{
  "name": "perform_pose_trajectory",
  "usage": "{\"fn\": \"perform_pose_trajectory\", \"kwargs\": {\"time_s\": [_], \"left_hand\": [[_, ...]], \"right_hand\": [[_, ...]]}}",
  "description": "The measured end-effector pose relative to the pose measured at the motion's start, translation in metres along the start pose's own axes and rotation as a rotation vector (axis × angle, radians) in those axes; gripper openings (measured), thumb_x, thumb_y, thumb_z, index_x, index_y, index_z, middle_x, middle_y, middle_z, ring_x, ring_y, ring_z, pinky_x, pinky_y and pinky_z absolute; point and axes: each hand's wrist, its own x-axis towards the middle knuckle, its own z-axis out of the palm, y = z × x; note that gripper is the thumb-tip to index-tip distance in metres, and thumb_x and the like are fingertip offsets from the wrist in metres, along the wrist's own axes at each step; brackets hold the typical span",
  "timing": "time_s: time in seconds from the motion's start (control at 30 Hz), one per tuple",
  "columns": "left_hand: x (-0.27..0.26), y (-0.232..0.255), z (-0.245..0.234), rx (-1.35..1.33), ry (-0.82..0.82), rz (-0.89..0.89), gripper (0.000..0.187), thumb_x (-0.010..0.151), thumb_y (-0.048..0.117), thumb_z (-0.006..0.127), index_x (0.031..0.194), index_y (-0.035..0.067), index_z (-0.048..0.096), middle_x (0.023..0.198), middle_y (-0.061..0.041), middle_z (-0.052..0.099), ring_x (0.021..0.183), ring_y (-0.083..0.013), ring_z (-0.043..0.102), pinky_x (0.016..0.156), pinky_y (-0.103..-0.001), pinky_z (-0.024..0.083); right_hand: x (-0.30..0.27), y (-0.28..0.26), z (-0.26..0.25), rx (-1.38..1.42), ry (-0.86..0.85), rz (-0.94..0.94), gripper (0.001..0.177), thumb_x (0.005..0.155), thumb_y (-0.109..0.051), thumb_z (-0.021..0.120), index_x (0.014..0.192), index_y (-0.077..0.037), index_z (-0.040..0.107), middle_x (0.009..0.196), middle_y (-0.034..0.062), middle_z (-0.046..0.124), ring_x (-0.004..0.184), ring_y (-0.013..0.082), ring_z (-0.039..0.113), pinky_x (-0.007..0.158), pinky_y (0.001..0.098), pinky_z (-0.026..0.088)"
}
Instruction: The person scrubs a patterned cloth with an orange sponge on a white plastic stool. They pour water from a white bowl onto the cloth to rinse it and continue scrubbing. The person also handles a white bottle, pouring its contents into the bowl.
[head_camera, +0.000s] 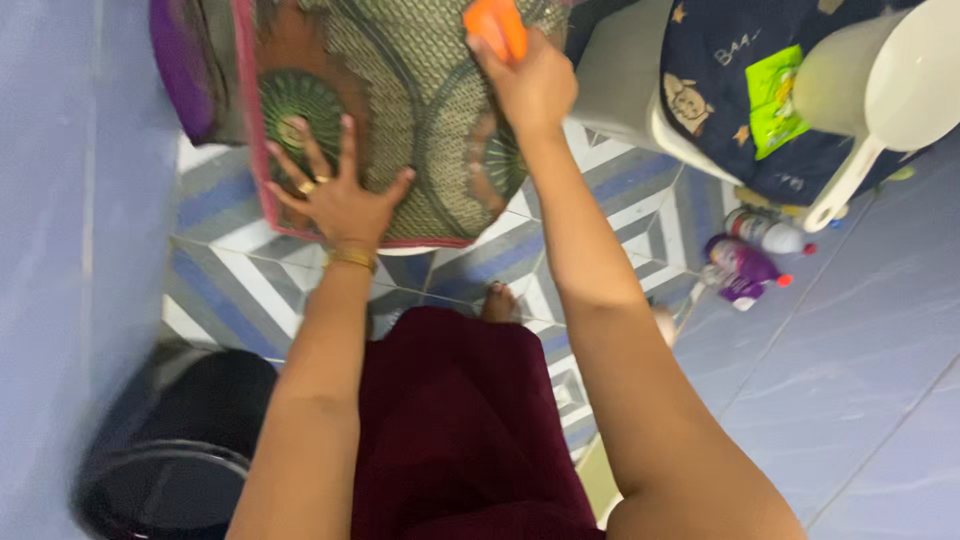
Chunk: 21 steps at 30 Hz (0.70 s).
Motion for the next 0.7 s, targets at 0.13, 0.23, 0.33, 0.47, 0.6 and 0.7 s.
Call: {"fn": "perform_pose_trajectory", "kwargs": {"time_s": [0.13,0.23,0.33,0.47,0.6,0.7], "left_hand": [[0.007,0.005,0.011,0.016,0.07,0.093,0.111,0.077,0.102,0.052,0.168,0.046,0.019,0.174,-0.009,-0.008,0.156,-0.0494,-0.011,0.114,-0.083,-0.004],[0.007,0.013,0.021,-0.005,0.231,0.21,0.112,0.077,0.102,0.056,0.166,0.044,0.018,0.173,-0.011,-0.009,0.153,-0.0511,-0.012,0.11,-0.085,-0.003],[0.007,0.014,0.024,-0.097,-0.088,0.086,0.111,0.072,0.097,0.056,0.163,0.045,0.021,0.174,-0.011,0.005,0.155,-0.0499,-0.001,0.113,-0.082,0.003],[-0.009,-0.018,0.043,-0.106,0.257,0.129,0.112,0.077,0.093,0.059,0.166,0.035,0.024,0.173,-0.007,0.018,0.162,-0.0428,0.007,0.123,-0.075,0.007],[-0.008,-0.021,0.062,-0.217,0.326,0.048,0.131,0.082,0.091,0.057,0.163,-0.005,0.018,0.17,-0.026,0.013,0.159,-0.0458,0.008,0.124,-0.071,0.01],[-0.008,-0.024,0.058,-0.176,0.196,0.033,0.132,0.08,0.09,0.057,0.161,-0.007,0.018,0.168,-0.028,0.012,0.156,-0.0455,0.008,0.122,-0.069,0.01]], "right_hand": [[-0.004,0.015,-0.001,0.096,0.078,0.061,0.062,0.07,-0.068,0.085,0.089,-0.009,0.078,0.074,0.0141,0.076,0.07,0.0354,0.074,0.063,0.047,0.057],[0.002,0.026,-0.002,0.068,0.071,0.103,0.062,0.073,-0.067,0.088,0.088,-0.008,0.076,0.077,0.0128,0.077,0.072,0.0335,0.075,0.064,0.0458,0.057],[-0.014,0.017,0.016,-0.031,-0.071,0.116,0.065,0.077,-0.07,0.088,0.089,-0.007,0.076,0.078,0.0124,0.075,0.072,0.0323,0.074,0.068,0.0454,0.056],[-0.094,-0.07,0.069,0.081,-0.361,-0.661,0.068,0.066,-0.068,0.088,0.093,-0.007,0.077,0.073,0.0158,0.072,0.067,0.0359,0.07,0.063,0.0479,0.055],[-0.006,-0.117,0.089,-0.12,-0.265,-0.76,0.073,0.07,-0.076,0.085,0.093,-0.008,0.076,0.07,0.0128,0.072,0.061,0.0312,0.07,0.057,0.0455,0.055],[0.034,-0.135,0.104,-0.127,-0.242,-0.685,0.066,0.077,-0.073,0.083,0.088,-0.008,0.076,0.067,0.0121,0.071,0.056,0.03,0.069,0.053,0.045,0.055]]}}
